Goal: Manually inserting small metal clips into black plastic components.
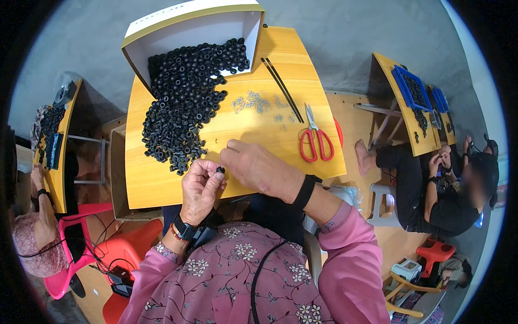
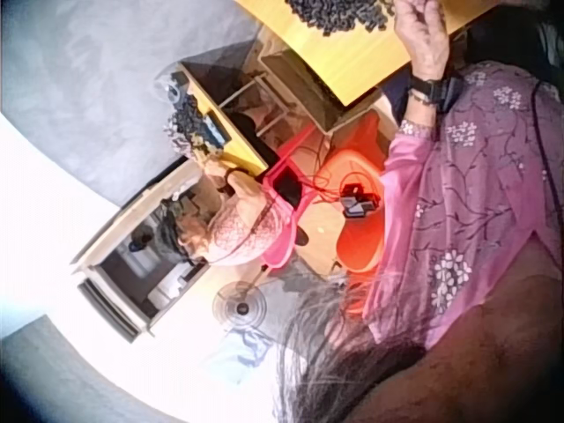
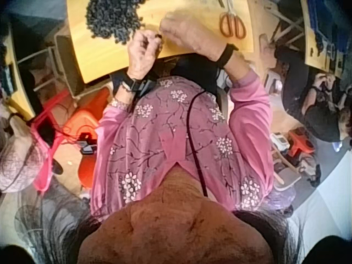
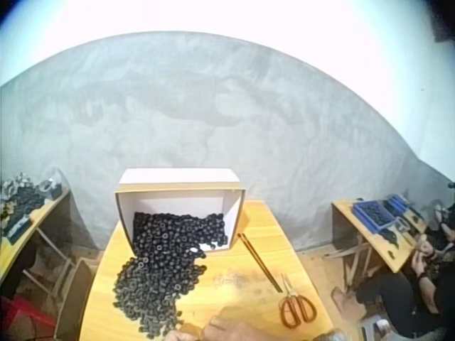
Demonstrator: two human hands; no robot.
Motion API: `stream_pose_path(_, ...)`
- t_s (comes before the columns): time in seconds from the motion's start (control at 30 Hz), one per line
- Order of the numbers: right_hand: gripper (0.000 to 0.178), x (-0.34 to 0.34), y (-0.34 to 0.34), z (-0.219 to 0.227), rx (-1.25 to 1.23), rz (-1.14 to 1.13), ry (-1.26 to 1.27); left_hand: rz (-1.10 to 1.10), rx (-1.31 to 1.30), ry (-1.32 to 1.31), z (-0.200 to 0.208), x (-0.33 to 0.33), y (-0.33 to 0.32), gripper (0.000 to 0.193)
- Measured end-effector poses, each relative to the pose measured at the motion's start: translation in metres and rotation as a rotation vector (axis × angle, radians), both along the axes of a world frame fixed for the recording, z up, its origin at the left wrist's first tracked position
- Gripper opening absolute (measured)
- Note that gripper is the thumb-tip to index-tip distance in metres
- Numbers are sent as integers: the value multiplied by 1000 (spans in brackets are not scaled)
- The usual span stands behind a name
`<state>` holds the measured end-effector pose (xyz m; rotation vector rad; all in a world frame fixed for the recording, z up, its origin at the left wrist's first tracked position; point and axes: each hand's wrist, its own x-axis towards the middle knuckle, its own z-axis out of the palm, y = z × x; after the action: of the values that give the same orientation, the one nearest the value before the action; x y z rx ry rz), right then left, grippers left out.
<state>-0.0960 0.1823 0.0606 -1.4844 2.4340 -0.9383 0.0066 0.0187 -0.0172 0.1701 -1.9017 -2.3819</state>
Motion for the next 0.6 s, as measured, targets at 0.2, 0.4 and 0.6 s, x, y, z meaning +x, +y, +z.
stream_pose_path(0.2, 15, 8, -2, 0, 36, 17, -55, 11, -35, 17, -2, -1, 1, 10)
stream_pose_path(0.4, 14, 16, -8, -3, -5, -47, -57, 21, -12, 13, -3, -1, 0, 10)
stream_pose_path(0.6, 17, 22, -3, -19, -208, -210, -374, 12, 63, 2, -1, -2, -4, 11)
